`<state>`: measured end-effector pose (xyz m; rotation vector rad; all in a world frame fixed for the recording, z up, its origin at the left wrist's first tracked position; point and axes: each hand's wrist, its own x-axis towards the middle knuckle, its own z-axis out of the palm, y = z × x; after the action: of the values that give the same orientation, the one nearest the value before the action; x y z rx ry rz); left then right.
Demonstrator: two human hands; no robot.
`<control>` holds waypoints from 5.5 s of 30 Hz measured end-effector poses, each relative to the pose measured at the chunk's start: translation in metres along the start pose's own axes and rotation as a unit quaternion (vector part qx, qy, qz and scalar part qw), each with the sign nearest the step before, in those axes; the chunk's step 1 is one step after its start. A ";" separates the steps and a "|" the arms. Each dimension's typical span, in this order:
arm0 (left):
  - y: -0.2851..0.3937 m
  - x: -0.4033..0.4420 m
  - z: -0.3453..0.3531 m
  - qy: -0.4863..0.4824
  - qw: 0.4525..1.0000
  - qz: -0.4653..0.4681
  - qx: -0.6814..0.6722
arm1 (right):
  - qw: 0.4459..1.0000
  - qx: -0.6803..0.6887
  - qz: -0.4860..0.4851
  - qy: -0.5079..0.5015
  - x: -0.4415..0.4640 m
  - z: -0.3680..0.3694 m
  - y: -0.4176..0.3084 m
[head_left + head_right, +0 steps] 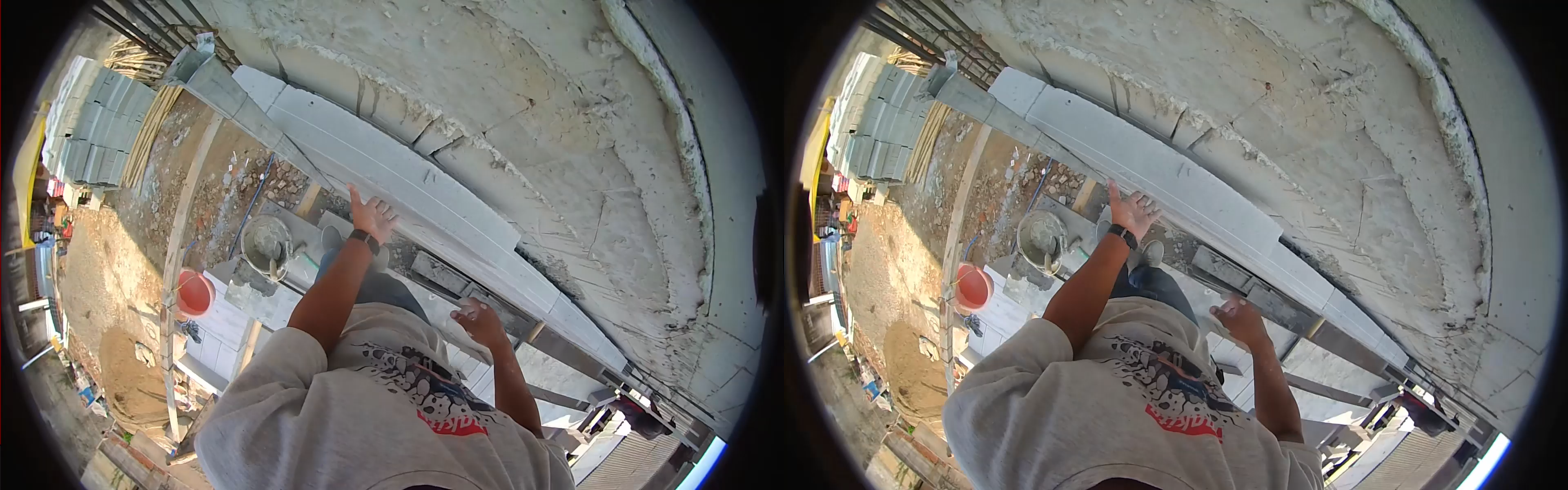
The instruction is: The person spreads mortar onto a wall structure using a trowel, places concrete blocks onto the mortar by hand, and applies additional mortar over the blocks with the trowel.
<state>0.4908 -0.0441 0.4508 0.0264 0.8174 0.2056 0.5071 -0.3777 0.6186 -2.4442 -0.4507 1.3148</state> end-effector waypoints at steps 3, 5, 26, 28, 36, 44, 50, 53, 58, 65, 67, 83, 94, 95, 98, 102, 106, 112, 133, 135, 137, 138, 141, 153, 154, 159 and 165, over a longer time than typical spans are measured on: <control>0.000 -0.005 0.006 -0.005 1.000 -0.020 0.012 | 0.943 -0.169 -0.046 0.284 0.067 0.050 0.088; -0.007 -0.004 0.008 0.004 1.000 -0.020 0.009 | 0.940 -0.121 -0.001 0.320 0.084 0.037 0.081; 0.342 -0.072 0.023 0.268 0.748 0.404 0.454 | 0.879 0.401 -0.234 0.113 0.260 0.044 0.173; 0.354 -0.072 0.061 0.236 0.691 0.290 0.619 | 0.883 0.392 -0.229 0.119 0.265 0.049 0.182; 0.341 -0.024 0.040 0.089 0.832 0.231 0.497 | 0.925 0.021 -0.320 0.202 0.231 0.016 0.142; 0.336 -0.018 0.032 0.063 0.837 0.278 0.468 | 0.888 -0.118 -0.297 0.331 0.248 0.038 0.172; 0.325 -0.017 0.034 0.013 0.833 0.332 0.442 | 0.905 -0.151 -0.250 0.308 0.250 0.043 0.177; 0.332 -0.009 0.025 0.019 0.828 0.348 0.439 | 0.893 -0.253 -0.226 0.295 0.245 0.038 0.164; 0.328 -0.021 0.033 0.059 0.852 0.306 0.421 | 0.881 -0.268 -0.226 0.317 0.255 0.047 0.174; 0.315 -0.020 0.041 0.051 0.835 0.304 0.455 | 0.925 -0.162 -0.207 0.275 0.247 0.037 0.158; 0.312 -0.027 0.044 0.091 0.840 0.276 0.458 | 0.957 -0.100 -0.184 0.200 0.247 0.036 0.161; 0.314 -0.025 0.041 0.062 0.866 0.253 0.427 | 0.859 0.443 -0.219 0.136 0.244 0.032 0.144; 0.317 -0.017 0.032 0.062 0.876 0.263 0.401 | 0.926 0.253 -0.239 0.147 0.260 0.044 0.181; 0.316 -0.017 0.033 0.054 0.875 0.266 0.400 | 0.937 0.149 -0.239 0.207 0.243 0.034 0.165; 0.310 -0.025 0.042 0.064 0.872 0.278 0.398 | 0.929 0.017 -0.251 0.271 0.244 0.037 0.147; 0.304 -0.041 0.059 0.072 0.880 0.242 0.404 | 0.932 -0.043 -0.232 0.276 0.242 0.034 0.141; 0.280 -0.057 0.079 0.085 0.890 0.264 0.361 | 0.953 -0.001 -0.204 0.224 0.242 0.040 0.158; 0.278 -0.060 0.084 0.050 0.894 0.277 0.350 | 0.969 0.084 -0.173 0.158 0.251 0.045 0.175; 0.296 -0.029 0.059 0.055 0.920 0.247 0.298 | 0.945 0.014 -0.212 0.248 0.245 0.043 0.183; 0.301 -0.014 0.046 0.025 0.932 0.254 0.258 | 0.947 0.013 -0.209 0.245 0.243 0.041 0.182; 0.302 -0.012 0.042 0.030 0.942 0.231 0.239 | 0.949 0.013 -0.204 0.241 0.241 0.039 0.180; 0.302 -0.012 0.043 0.031 0.947 0.220 0.230 | 0.950 0.012 -0.202 0.240 0.240 0.038 0.180; 0.299 -0.014 0.047 0.011 0.937 0.257 0.237 | 0.951 0.016 -0.197 0.237 0.239 0.038 0.181; 0.320 0.004 0.022 0.031 0.911 0.240 0.333 | 0.943 0.135 -0.186 0.242 0.246 0.041 0.176; 0.319 0.001 0.026 0.007 0.920 0.224 0.321 | 0.934 0.201 -0.184 0.229 0.250 0.042 0.174; 0.295 -0.019 0.055 -0.050 0.940 0.172 0.289 | 0.680 0.713 -0.138 0.097 0.276 0.052 0.162; 0.304 -0.020 0.045 -0.004 0.945 0.147 0.291 | 0.557 0.822 -0.105 0.055 0.259 0.050 0.160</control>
<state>0.4581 0.2529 0.5270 0.7101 0.8413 0.2384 0.6196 -0.4051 0.3323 -0.7399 0.4428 0.6788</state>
